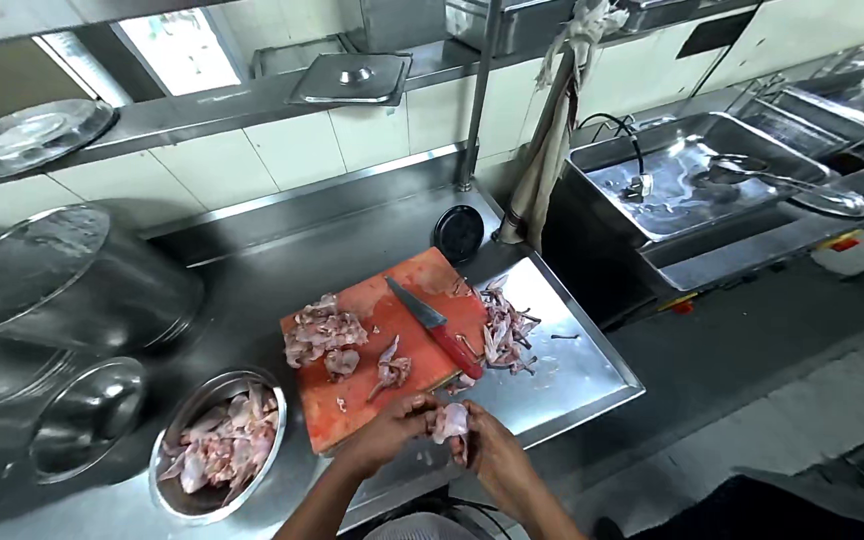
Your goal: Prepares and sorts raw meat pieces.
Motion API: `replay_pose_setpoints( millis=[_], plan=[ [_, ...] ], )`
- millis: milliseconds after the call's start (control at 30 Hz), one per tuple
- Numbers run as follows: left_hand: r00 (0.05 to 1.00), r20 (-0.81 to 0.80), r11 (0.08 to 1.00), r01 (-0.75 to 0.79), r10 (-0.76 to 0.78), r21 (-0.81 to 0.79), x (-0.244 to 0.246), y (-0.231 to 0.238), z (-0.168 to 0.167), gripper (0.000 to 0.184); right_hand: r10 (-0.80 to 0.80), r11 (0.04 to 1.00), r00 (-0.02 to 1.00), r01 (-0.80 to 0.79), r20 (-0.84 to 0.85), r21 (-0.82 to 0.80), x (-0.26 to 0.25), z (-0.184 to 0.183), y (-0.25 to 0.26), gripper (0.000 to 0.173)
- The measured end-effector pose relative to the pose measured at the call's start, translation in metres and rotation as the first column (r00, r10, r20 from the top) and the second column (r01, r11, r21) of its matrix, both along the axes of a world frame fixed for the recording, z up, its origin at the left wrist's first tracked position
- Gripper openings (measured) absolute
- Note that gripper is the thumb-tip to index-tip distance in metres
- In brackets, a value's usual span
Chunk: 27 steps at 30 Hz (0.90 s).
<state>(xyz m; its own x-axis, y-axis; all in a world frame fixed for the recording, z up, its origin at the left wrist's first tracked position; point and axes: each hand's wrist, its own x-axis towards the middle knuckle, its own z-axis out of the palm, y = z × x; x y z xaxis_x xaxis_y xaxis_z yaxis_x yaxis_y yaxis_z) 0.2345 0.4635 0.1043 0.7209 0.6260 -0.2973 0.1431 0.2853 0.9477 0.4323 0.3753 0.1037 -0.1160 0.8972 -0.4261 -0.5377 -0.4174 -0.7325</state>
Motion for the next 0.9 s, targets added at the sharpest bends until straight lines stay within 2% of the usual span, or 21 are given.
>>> replay_pose_setpoints(
  millis=[133, 200, 300, 433, 533, 633, 700, 767, 900],
  plan=[
    [0.986, 0.092, 0.991, -0.137, 0.137, 0.001, -0.008, -0.014, -0.004, 0.034, -0.005, 1.000, 0.996, 0.005, -0.087, -0.007, -0.004, -0.003, 0.009, 0.033],
    [0.961, 0.028, 0.952, -0.278, 0.277, 0.128, -0.010, -0.023, -0.005, 0.036, -0.032, 0.998, 0.993, 0.026, -0.117, -0.053, -0.008, 0.000, 0.012, 0.034],
    [0.921, 0.028, 0.864, -0.376, 0.390, 0.336, -0.017, -0.031, -0.005, 0.017, -0.039, 0.997, 0.990, 0.030, -0.134, -0.069, -0.014, -0.001, 0.015, 0.036],
    [0.952, 0.041, 0.866, -0.292, 0.302, 0.405, -0.020, -0.032, 0.010, 0.017, -0.012, 0.999, 0.998, 0.010, -0.056, -0.031, -0.020, -0.004, 0.019, 0.036],
    [0.955, -0.085, 0.836, -0.205, 0.285, 0.509, -0.022, -0.029, 0.011, 0.018, 0.001, 0.999, 0.999, -0.003, 0.039, 0.048, -0.023, -0.006, 0.023, 0.036],
    [0.942, -0.257, 0.776, -0.004, 0.214, 0.630, -0.022, -0.028, 0.018, 0.021, 0.011, 0.997, 0.978, -0.027, 0.210, 0.071, -0.027, -0.001, 0.025, 0.037],
    [0.936, -0.309, 0.710, 0.101, 0.170, 0.697, -0.022, -0.030, 0.025, 0.020, 0.010, 0.993, 0.943, -0.048, 0.333, 0.108, -0.029, 0.000, 0.026, 0.036],
    [0.940, -0.303, 0.635, 0.137, 0.160, 0.761, -0.024, -0.032, 0.031, 0.019, 0.014, 0.975, 0.870, -0.121, 0.492, 0.186, -0.023, -0.001, 0.028, 0.035],
    [0.934, -0.310, 0.539, 0.170, 0.179, 0.825, -0.030, -0.032, 0.043, 0.018, 0.031, 0.914, 0.618, -0.336, 0.786, 0.228, -0.010, -0.005, 0.034, 0.032]
  ],
)
